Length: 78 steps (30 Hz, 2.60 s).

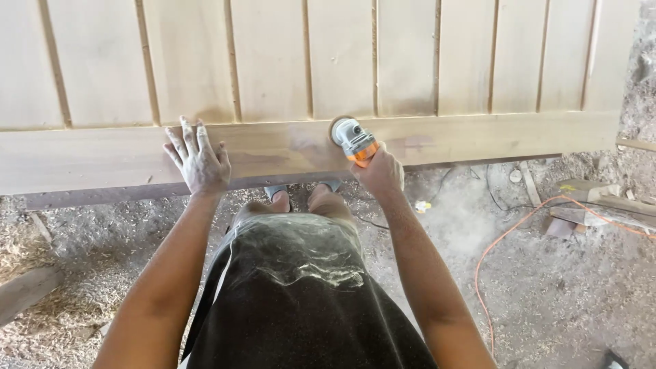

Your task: Sanding a wooden door using a power sander.

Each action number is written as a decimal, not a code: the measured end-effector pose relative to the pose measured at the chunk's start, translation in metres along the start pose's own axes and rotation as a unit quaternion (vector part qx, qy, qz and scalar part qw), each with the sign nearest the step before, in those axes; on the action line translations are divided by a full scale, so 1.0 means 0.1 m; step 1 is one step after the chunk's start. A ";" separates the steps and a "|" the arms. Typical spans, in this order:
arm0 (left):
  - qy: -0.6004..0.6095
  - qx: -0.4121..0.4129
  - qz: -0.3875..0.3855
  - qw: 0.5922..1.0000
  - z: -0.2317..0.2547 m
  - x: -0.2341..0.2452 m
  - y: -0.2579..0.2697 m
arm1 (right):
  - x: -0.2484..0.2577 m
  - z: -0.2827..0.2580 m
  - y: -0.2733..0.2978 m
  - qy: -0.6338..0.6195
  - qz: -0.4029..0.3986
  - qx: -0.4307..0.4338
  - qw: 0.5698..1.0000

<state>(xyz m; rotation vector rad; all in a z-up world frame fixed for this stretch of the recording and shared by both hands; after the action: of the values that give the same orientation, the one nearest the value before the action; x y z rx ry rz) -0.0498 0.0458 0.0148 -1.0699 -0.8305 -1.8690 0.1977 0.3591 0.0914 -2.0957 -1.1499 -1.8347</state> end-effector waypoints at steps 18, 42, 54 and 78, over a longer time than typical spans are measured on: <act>-0.021 -0.134 -0.123 0.983 1.24 -0.45 0.25 | 0.61 1.88 -0.37 -0.015 0.071 -0.110 0.991; 0.049 -0.197 -0.075 0.976 -0.24 0.27 -0.02 | -0.61 -1.00 0.43 0.006 -0.004 -0.058 0.998; 0.120 -0.191 -0.018 0.974 -0.41 0.19 -0.06 | -0.77 -1.88 0.70 0.008 -0.052 0.031 0.998; 0.159 -0.201 0.011 0.966 -0.39 0.31 -0.10 | -0.91 -1.50 0.92 0.012 -0.054 0.041 0.998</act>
<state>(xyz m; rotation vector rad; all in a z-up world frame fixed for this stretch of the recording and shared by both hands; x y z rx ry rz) -0.0822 0.0082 0.0242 -0.9684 -0.2566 -2.1721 0.1371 0.1711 0.0828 -1.9992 -1.3328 -1.8181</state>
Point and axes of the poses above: each hand's wrist, its own y-axis away from the middle knuckle, its own x-axis out of the back of the hand, z = x × y, the point moved 6 cm from there along -y, towards the middle knuckle, and after that the axes turned 8 degrees about y, right-handed, at the moved point
